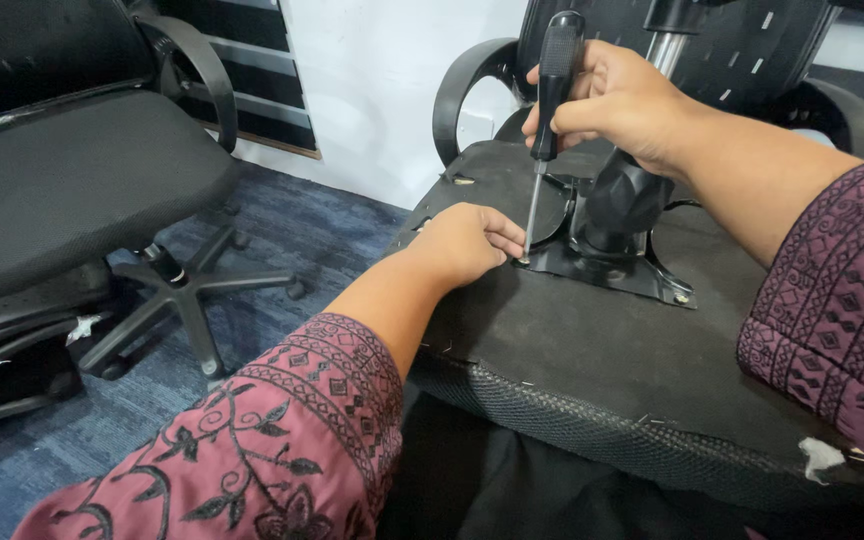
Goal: The person aligns a black office chair base onto the underside of an overturned chair seat and secures it by tightening four screws with a screwdriver. The person uses both hands to hold the base steady while turning the screwdriver.
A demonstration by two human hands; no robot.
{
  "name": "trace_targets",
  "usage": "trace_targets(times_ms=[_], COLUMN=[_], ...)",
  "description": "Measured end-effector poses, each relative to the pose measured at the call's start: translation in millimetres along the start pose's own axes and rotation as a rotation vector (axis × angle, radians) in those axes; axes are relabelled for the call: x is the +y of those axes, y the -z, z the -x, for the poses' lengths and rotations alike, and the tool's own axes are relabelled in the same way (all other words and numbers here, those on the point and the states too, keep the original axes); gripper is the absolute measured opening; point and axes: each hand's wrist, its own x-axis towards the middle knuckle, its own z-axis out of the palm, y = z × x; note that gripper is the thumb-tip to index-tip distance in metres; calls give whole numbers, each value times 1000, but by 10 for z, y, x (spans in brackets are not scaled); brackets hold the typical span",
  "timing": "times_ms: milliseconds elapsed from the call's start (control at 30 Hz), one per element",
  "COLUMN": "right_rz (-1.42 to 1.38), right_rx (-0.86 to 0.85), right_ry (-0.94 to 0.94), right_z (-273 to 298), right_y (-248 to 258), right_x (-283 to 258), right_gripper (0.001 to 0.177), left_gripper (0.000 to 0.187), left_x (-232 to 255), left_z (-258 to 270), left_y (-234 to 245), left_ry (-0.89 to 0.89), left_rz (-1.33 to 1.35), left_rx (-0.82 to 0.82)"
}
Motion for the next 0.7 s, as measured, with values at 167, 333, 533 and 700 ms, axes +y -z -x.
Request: trace_targets(times_ms=[167,333,533,700], right_rz=[15,-19,-12,-40], right_rx=[2,-5,-17,-2], right_ry=[-7,-12,7,-15], right_z=[0,-17,-25,-24], right_y=[-11,-1,21,19], right_x=[-11,5,38,54], right_gripper=[44,43,41,42], left_gripper=[45,45,47,48], left_x=[57,27,-48,-117], left_z=[45,29,-35,-90], left_y=[13,9,-14,-21], left_ry=[13,28,-25,-23], left_rz=[-32,-49,4,5], left_rx=[6,9,-13,-27])
